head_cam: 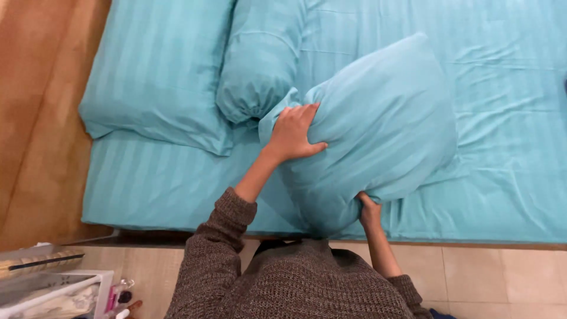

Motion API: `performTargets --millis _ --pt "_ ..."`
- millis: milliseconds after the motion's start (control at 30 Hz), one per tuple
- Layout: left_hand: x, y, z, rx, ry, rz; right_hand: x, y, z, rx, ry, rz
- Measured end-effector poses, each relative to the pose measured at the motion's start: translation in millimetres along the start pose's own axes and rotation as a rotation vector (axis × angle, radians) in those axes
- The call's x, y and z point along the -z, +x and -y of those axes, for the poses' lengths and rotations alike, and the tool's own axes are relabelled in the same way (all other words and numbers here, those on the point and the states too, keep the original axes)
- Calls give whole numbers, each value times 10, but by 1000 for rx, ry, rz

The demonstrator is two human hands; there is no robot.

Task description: Insert a white pillow into a blue pillowcase and arrange it on the bed.

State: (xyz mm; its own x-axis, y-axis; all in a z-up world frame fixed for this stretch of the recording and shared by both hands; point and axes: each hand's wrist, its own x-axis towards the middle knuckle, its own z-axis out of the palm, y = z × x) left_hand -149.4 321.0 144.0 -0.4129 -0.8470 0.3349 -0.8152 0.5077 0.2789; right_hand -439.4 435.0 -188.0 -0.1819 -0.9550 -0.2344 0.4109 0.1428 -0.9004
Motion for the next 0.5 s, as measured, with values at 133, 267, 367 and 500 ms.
performTargets --millis 133,267,367,500 --pt "670 -372 453 120 -50 -195 -837 265 469 181 42 -1" --pt "1112 -497 1350 229 5 -408 -2085 789 1242 416 -61 66" --pt "1351 -300 2134 331 -18 -584 -3077 1467 1567 519 -136 83" --pt "1718 399 3383 290 207 -824 -4570 2786 1818 752 -84 181"
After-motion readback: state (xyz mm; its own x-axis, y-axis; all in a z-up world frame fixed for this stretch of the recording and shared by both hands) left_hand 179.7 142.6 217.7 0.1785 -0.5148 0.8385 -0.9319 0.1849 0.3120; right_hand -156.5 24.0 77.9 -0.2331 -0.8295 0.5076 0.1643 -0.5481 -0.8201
